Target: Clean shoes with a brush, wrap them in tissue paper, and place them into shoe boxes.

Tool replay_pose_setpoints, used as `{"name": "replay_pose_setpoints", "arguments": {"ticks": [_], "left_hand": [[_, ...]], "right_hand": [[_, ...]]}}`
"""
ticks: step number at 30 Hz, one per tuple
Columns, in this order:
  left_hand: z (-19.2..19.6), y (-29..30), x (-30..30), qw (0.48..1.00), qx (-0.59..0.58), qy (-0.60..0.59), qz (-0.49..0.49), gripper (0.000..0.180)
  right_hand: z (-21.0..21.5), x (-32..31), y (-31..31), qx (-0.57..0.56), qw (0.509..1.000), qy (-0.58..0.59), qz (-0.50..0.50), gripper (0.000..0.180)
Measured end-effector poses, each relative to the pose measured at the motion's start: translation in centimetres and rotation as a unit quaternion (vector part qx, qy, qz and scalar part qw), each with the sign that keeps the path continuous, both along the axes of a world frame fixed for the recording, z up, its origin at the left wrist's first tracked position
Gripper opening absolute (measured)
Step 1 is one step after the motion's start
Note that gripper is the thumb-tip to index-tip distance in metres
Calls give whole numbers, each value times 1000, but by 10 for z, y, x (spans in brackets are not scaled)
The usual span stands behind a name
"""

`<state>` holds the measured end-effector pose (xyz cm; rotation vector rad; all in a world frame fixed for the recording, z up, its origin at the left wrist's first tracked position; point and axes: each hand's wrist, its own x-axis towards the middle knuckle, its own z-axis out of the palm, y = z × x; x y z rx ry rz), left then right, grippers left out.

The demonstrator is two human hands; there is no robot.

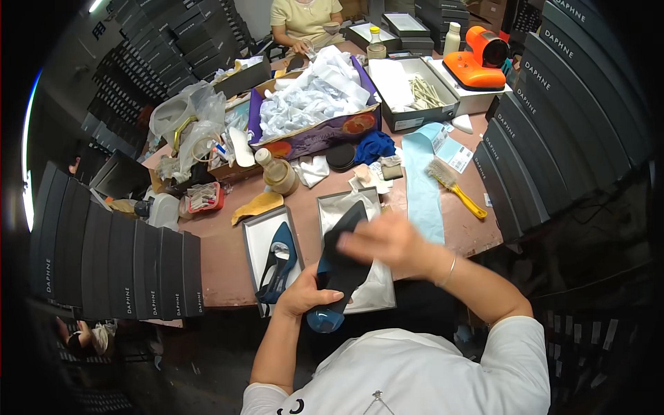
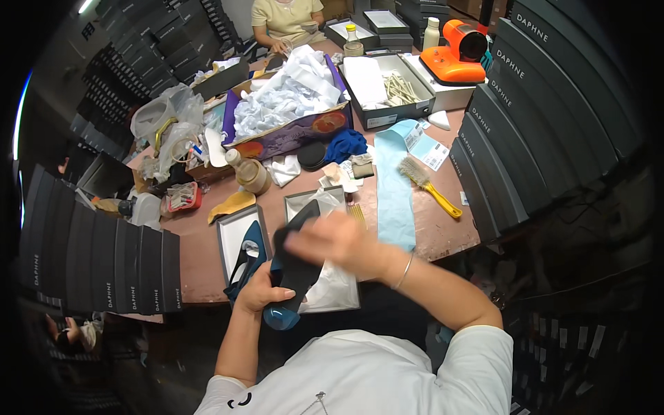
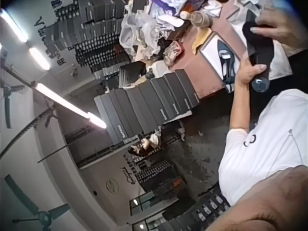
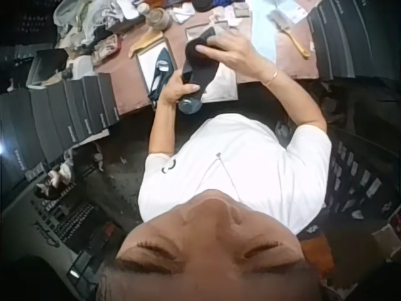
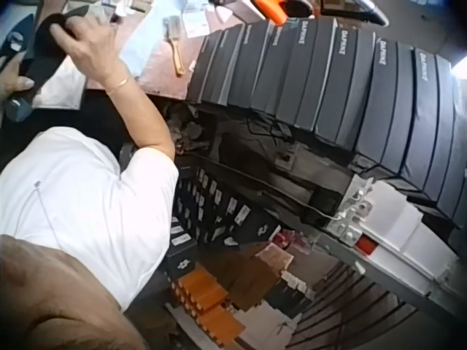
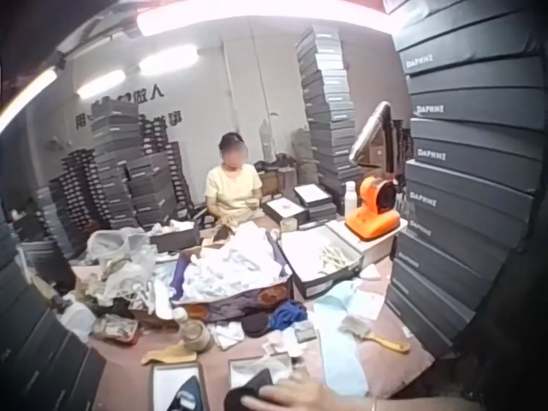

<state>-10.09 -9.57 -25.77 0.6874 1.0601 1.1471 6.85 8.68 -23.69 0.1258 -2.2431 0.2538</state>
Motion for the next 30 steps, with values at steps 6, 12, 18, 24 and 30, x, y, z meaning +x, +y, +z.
{"name": "replay_pose_setpoints", "arguments": {"ticks": [6, 12, 18, 24, 30], "left_hand": [[-25, 5, -4, 991, 0, -104, 86, 52], [-39, 33, -9, 938, -44, -235, 252, 30], [-54, 40, -9, 905, -51, -326, 270, 31], [-45, 58, 6, 917, 11, -164, 364, 32], [-16, 35, -2, 902, 127, 267, 315, 41]], "right_hand": [[3, -2, -3, -176, 975, -23, -133, 36], [-37, 19, -60, -340, 925, -166, -28, 34], [-71, 43, 58, -271, 918, -128, -259, 47], [-19, 10, -29, -507, 842, -185, 7, 101], [-55, -2, -55, -866, 452, 62, 204, 66]]}}
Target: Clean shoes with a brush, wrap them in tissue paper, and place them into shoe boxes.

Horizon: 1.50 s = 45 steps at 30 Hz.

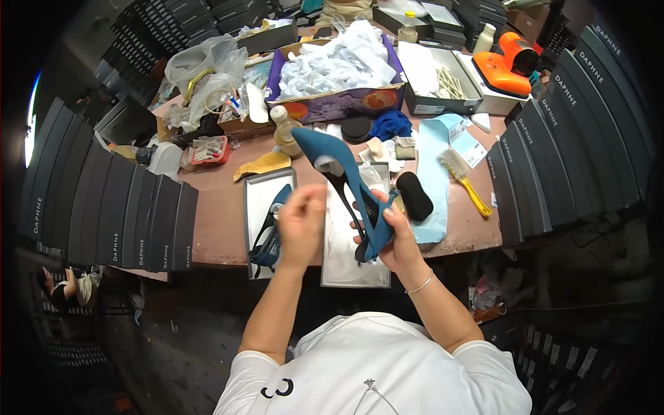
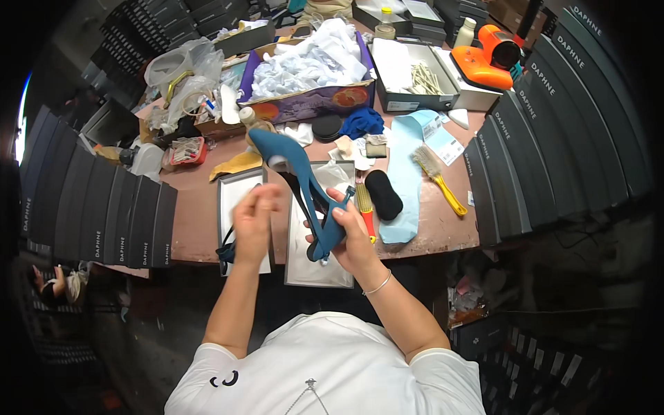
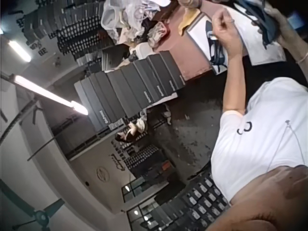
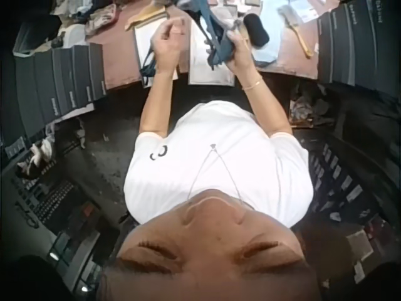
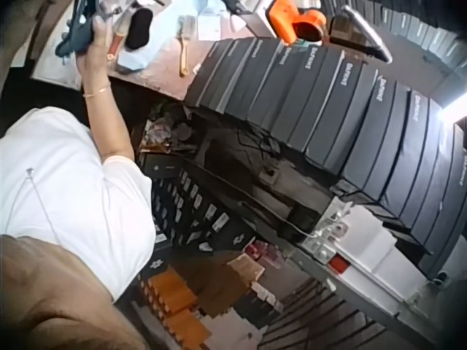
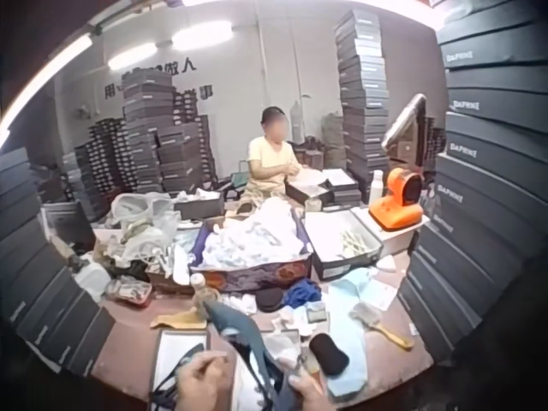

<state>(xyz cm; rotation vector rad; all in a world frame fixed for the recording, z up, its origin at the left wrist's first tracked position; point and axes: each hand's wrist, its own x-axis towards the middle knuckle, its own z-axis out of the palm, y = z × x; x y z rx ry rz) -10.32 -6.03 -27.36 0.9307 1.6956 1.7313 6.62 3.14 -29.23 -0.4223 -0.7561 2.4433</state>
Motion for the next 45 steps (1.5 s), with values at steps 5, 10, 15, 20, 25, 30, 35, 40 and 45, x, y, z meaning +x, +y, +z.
{"name": "replay_pose_setpoints", "arguments": {"ticks": [5, 10, 15, 20, 25, 30, 35, 40, 45], "left_hand": [[-33, -12, 9, 928, 43, -359, -86, 55], [-18, -6, 12, 871, 107, -476, 52, 20], [-13, -3, 3, 875, 129, -458, 86, 24], [-32, -16, -4, 853, 99, -510, 37, 25], [-40, -22, -1, 877, 72, -476, 12, 28], [-42, -31, 24, 872, 50, -486, -27, 45], [-36, -38, 41, 815, 103, -570, -23, 53], [-30, -34, 41, 831, 47, -551, 58, 41], [-53, -13, 37, 977, -23, -186, -104, 39]], "right_hand": [[-8, -7, -30, -157, 981, 46, 108, 62], [-19, 15, -34, -1, 954, -31, 298, 63], [-6, 46, -47, 178, 911, -112, 355, 49], [14, 52, -17, 497, 777, -241, 302, 42], [34, 60, 4, 703, 624, -289, 181, 45], [60, 25, 1, 709, 689, -126, 85, 43], [45, 8, -17, 780, 606, -130, 87, 75], [23, 27, -40, 613, 764, -152, 131, 85], [17, 63, -5, 382, 898, -217, -11, 55]]}}
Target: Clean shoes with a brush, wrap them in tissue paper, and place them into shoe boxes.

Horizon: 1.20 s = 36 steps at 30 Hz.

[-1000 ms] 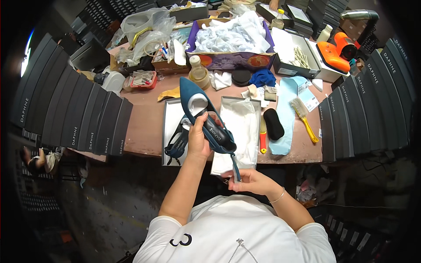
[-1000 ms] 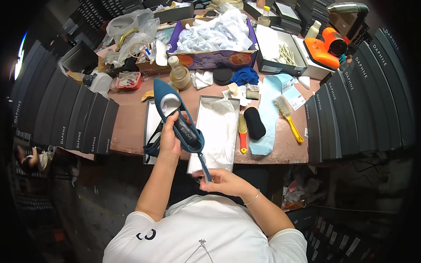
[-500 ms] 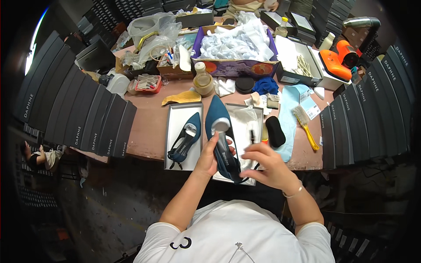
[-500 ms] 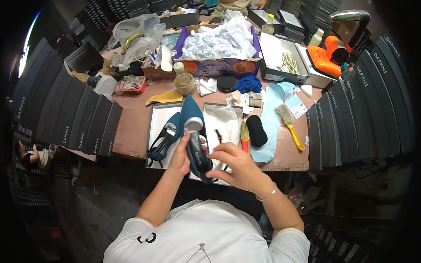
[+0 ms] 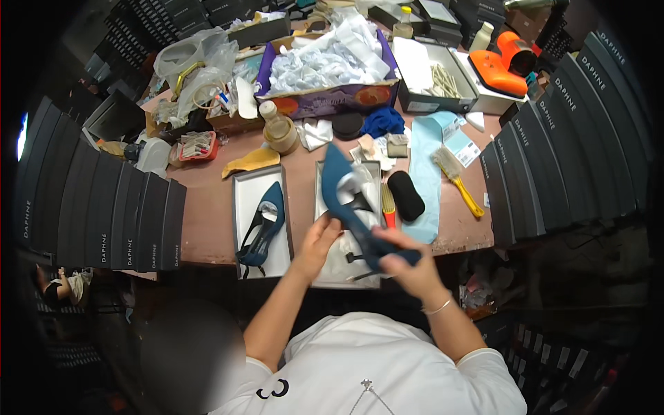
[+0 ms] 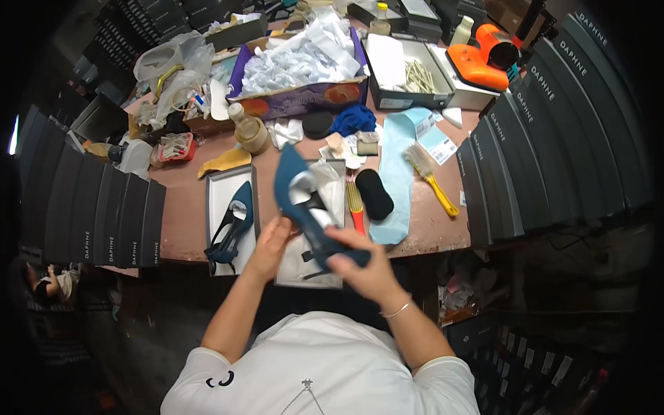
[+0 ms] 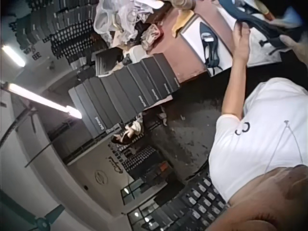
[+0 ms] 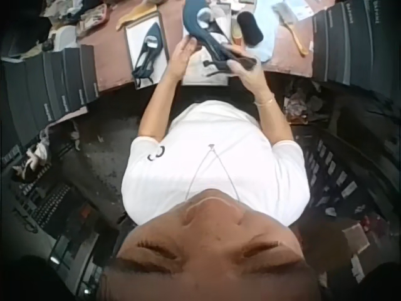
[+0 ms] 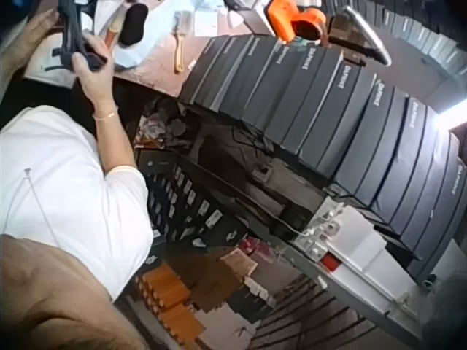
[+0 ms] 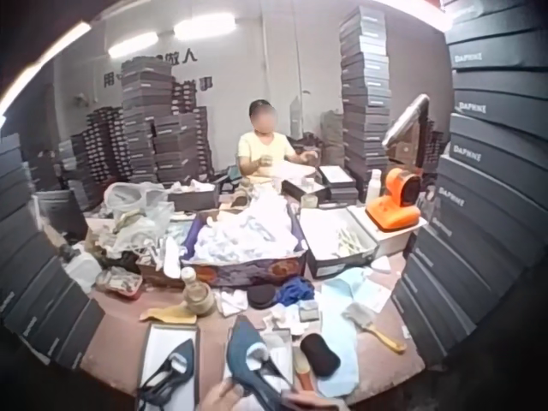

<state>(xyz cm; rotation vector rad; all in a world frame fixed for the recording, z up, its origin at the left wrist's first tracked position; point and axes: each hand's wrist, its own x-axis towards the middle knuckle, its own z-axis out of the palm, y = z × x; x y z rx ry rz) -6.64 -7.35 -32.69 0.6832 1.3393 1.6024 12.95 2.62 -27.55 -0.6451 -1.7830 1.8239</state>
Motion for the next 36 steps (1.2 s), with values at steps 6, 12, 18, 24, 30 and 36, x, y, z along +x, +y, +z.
{"name": "replay_pose_setpoints", "arguments": {"ticks": [6, 12, 18, 24, 30, 36], "left_hand": [[0, 3, -6, 812, -108, 496, -289, 43], [2, 9, 47, 983, 26, -39, -180, 79], [52, 8, 55, 996, 30, -56, -61, 48], [58, 0, 52, 997, 38, 42, -51, 36], [56, 5, 53, 997, 41, 63, -22, 33], [25, -12, 33, 994, 63, 85, 5, 65]], "right_hand": [[-19, 72, 34, -149, 977, 87, -127, 56], [-11, 34, -4, 304, 952, 32, -28, 79], [-40, 6, -13, 302, 945, 125, 2, 106], [-45, -3, -24, 281, 947, 154, 27, 114], [-52, 2, -25, 270, 955, 111, 44, 118], [-29, 1, -34, -227, 958, 123, 125, 75]]}}
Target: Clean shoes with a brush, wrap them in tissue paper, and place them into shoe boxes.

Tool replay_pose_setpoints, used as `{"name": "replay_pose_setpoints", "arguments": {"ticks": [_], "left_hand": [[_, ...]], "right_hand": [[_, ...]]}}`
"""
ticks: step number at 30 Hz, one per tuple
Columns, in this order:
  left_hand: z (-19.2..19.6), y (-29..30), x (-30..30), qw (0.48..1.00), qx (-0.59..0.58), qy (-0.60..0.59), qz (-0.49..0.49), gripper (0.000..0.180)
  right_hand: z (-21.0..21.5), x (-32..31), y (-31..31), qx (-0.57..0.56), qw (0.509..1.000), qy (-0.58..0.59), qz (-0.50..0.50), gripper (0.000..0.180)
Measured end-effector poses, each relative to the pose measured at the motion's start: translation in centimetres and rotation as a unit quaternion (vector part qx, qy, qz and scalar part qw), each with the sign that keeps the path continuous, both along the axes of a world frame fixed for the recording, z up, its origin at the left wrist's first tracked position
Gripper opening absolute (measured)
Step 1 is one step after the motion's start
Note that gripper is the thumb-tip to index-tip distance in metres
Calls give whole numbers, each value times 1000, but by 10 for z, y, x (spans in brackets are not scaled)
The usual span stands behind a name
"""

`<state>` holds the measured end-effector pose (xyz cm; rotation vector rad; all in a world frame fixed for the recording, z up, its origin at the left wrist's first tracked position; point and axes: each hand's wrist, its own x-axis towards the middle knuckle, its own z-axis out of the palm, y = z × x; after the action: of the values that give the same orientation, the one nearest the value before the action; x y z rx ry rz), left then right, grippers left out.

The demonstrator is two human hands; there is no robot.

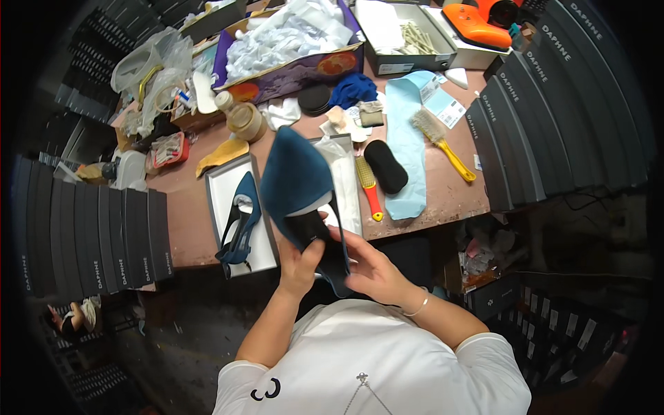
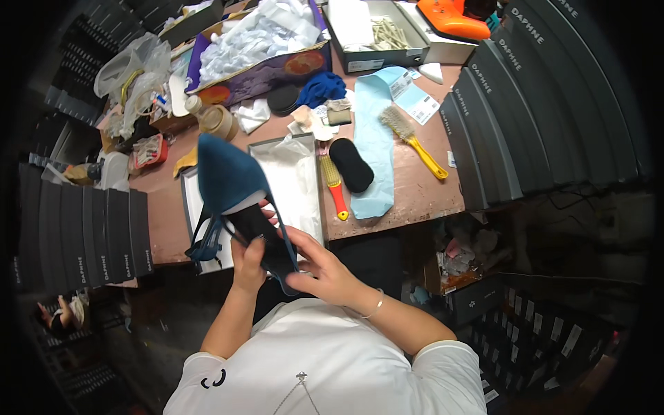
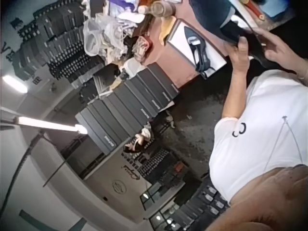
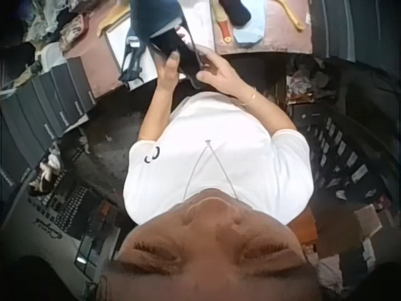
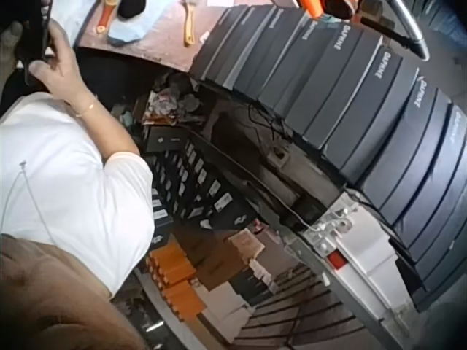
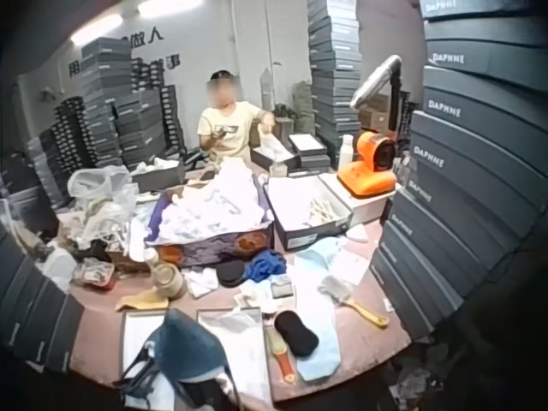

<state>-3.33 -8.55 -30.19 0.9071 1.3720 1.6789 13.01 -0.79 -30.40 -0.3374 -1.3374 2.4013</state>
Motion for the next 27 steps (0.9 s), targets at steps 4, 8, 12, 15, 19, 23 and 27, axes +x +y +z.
{"name": "replay_pose_setpoints", "arguments": {"ticks": [4, 8, 12, 15, 19, 23, 27], "left_hand": [[1, -8, 5, 965, 72, -213, 139, 80], [0, -39, -12, 850, -76, -508, -119, 68], [-13, -41, -17, 786, -84, -600, -127, 56], [-18, -33, -14, 823, -22, -566, -50, 42], [-23, -22, -22, 869, 20, -493, 30, 29], [-46, -19, -22, 926, -10, -365, 101, 29], [-37, -16, -26, 931, 32, -345, 115, 26]], "right_hand": [[5, -27, 4, 407, 898, -29, -162, 67], [8, -30, 19, 442, 896, 25, -35, 72], [7, -41, 20, 480, 876, 40, -11, 79], [10, -36, 42, 486, 870, -21, -73, 76], [-60, -5, 99, 453, 819, -336, -101, 39], [-108, -19, 106, 575, 718, -363, -149, 59], [-118, -38, 104, 569, 716, -359, -188, 71]]}}
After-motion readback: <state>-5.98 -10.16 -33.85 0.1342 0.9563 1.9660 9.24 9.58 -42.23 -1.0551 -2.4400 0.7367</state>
